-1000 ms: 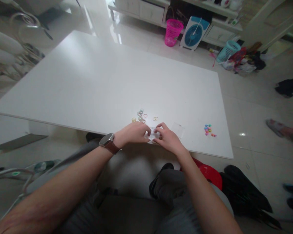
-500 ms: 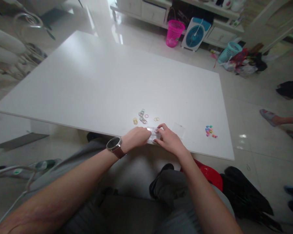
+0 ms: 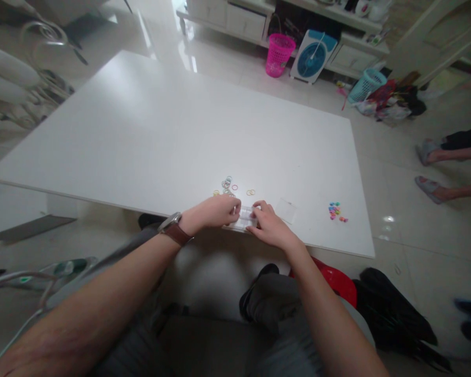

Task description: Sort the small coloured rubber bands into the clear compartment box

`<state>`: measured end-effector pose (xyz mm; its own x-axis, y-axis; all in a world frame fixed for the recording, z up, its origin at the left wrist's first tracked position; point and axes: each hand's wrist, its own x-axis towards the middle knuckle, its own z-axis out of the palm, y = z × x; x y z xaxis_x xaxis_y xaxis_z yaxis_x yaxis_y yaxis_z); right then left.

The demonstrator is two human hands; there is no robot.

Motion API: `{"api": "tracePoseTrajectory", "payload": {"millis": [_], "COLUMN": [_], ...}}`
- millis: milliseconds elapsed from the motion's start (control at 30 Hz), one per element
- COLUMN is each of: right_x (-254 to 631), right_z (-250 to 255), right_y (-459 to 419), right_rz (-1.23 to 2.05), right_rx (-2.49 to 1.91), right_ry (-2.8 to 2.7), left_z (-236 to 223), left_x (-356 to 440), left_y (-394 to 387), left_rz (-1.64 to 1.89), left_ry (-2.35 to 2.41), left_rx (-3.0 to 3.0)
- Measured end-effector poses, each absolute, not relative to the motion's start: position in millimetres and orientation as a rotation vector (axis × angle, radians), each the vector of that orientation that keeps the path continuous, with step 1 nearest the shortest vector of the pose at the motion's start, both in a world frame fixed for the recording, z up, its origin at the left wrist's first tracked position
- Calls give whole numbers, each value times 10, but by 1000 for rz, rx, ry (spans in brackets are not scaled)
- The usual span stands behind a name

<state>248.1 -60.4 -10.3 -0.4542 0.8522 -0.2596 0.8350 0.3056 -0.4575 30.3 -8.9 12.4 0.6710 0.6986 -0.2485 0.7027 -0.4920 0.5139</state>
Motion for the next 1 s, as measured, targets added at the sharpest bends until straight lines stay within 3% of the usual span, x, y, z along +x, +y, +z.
{"api": "tracePoseTrajectory", "payload": {"millis": [300,600,1000], "right_x": [2519,2534,2584], "right_z": [-170,-186,-246], "right_y": [-584,-557,-537], "right_rz": [892,951,916], "right_rx": [-1658,-1616,-1490], "right_ry": [-2425,-2342,-2315], "left_z": [161,68,-114], "left_x": [216,287,361], "left_y": [49,-112,-167], "left_rz": [214,167,111], "left_ry": [1565,973,937], "left_rx": [2180,2377,2393]}}
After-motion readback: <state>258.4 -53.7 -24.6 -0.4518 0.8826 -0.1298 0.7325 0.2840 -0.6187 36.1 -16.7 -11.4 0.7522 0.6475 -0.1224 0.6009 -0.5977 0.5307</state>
